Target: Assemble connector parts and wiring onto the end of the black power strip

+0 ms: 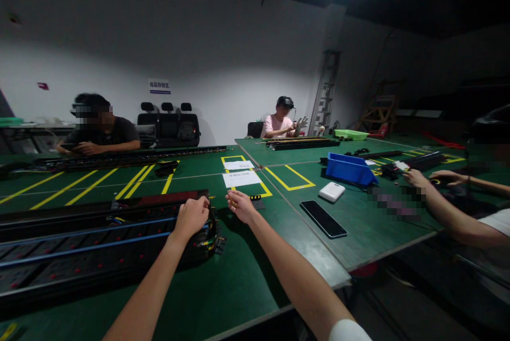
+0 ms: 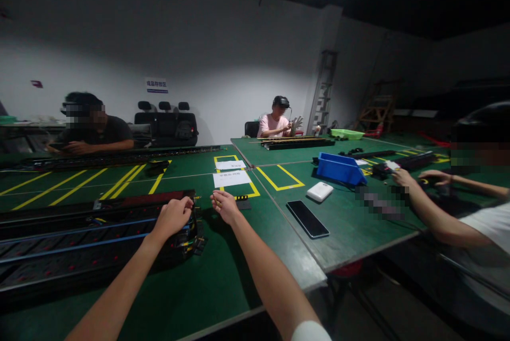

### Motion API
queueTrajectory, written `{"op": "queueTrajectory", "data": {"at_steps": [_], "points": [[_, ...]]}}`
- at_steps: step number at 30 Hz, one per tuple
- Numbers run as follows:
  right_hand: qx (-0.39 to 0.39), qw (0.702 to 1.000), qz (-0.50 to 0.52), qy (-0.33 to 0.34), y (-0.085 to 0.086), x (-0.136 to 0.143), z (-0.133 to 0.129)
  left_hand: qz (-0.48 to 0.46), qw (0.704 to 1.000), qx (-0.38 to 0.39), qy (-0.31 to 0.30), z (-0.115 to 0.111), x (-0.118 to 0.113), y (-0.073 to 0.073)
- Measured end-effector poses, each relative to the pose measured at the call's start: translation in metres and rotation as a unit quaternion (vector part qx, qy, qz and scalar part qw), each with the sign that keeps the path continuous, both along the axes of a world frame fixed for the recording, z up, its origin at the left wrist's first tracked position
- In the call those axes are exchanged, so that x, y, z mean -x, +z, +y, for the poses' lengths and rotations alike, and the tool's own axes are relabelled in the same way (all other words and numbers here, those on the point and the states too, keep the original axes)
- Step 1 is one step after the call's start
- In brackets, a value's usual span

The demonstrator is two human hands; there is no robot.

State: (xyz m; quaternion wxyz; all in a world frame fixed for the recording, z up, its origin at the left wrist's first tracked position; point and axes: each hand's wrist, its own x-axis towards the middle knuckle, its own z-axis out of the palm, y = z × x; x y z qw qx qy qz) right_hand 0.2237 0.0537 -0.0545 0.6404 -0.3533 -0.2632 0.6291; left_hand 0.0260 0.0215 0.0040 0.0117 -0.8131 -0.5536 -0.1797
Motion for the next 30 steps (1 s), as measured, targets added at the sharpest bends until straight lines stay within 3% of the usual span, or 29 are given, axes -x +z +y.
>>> {"op": "queueTrajectory", "data": {"at_steps": [20, 30], "points": [[0.009, 1.000, 0.015, 0.015, -0.0084, -0.0041, 0.0035, -0.004, 1.000, 0.003, -0.001, -0.0043, -0.0010, 0.0012], [0.044, 0.998, 0.030, 0.021, 0.0000, -0.0039, 0.0000, -0.002, 1.000, -0.003, 0.000, -0.0054, -0.0013, 0.0012]]}}
